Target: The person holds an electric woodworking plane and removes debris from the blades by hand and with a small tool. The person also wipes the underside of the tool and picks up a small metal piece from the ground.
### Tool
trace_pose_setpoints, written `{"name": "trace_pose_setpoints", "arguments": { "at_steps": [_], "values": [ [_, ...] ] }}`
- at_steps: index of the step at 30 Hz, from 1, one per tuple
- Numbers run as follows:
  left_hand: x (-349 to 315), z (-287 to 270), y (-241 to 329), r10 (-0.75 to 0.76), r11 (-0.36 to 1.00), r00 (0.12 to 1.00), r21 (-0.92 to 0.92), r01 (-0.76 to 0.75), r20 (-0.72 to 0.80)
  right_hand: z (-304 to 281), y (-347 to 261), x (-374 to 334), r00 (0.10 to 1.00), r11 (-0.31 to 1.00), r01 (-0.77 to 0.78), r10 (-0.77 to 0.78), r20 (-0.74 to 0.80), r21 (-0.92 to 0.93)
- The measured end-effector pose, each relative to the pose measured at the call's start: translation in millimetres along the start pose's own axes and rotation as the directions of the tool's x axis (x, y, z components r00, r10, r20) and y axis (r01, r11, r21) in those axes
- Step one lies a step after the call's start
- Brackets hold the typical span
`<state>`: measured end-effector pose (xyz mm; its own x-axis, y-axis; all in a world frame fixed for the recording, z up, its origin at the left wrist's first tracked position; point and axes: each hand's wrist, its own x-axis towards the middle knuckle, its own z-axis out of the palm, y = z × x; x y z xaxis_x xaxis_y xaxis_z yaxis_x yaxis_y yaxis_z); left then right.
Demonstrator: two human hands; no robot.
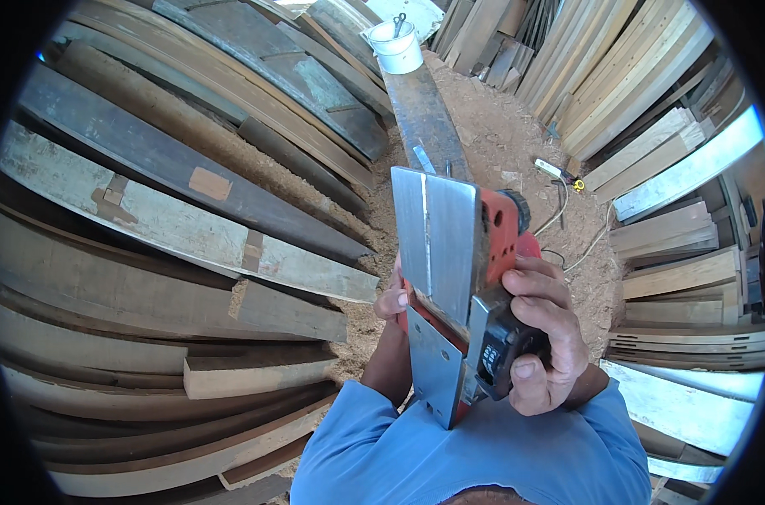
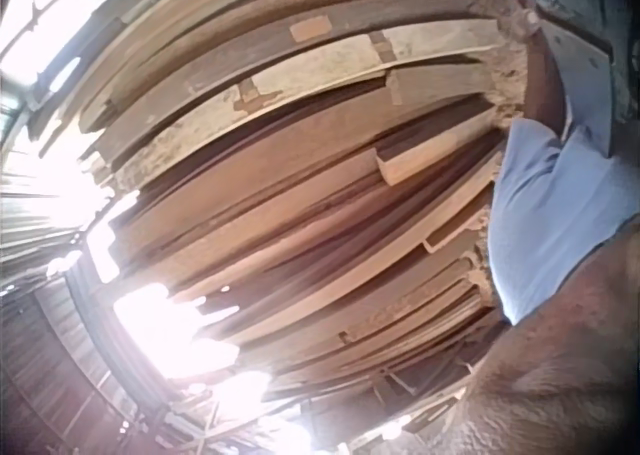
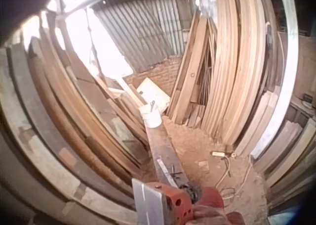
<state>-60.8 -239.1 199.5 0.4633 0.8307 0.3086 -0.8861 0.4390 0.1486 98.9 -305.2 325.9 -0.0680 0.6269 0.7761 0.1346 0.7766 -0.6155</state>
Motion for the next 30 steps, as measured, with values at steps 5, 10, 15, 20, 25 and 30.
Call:
{"name": "trace_pose_setpoints", "arguments": {
  "at_steps": [5, 10, 15, 20, 25, 30],
  "values": [
    [2, 0, 11, -0.026, 0.995, 0.999, 0.101, 0.028, -0.019, 4, 6, -12, 0.996, 0.999, -0.025, 0.022, -0.084, -0.028],
    [28, 9, 39, -0.089, 0.818, 0.994, 0.564, 0.112, -0.068, 7, 29, -48, 0.959, 0.964, -0.236, 0.21, -0.193, -0.122],
    [19, -22, 53, -0.233, 0.685, 0.957, 0.67, 0.288, -0.172, 21, 79, -83, 0.728, 0.756, -0.621, 0.655, -0.205, 0.208],
    [3, -94, 32, -0.392, 0.608, 0.83, 0.565, 0.557, -0.397, 12, 132, -161, 0.595, 0.68, -0.717, 0.71, -0.377, 0.15],
    [39, -110, 12, -0.62, 0.169, 0.539, 0.574, 0.801, -0.57, -1, 150, -220, 0.522, 0.62, -0.751, 0.767, -0.373, 0.225],
    [64, -97, -21, -0.579, -0.035, 0.464, 0.589, 0.807, -0.67, -35, 146, -225, 0.512, 0.54, -0.833, 0.835, -0.199, 0.12]
  ]
}}
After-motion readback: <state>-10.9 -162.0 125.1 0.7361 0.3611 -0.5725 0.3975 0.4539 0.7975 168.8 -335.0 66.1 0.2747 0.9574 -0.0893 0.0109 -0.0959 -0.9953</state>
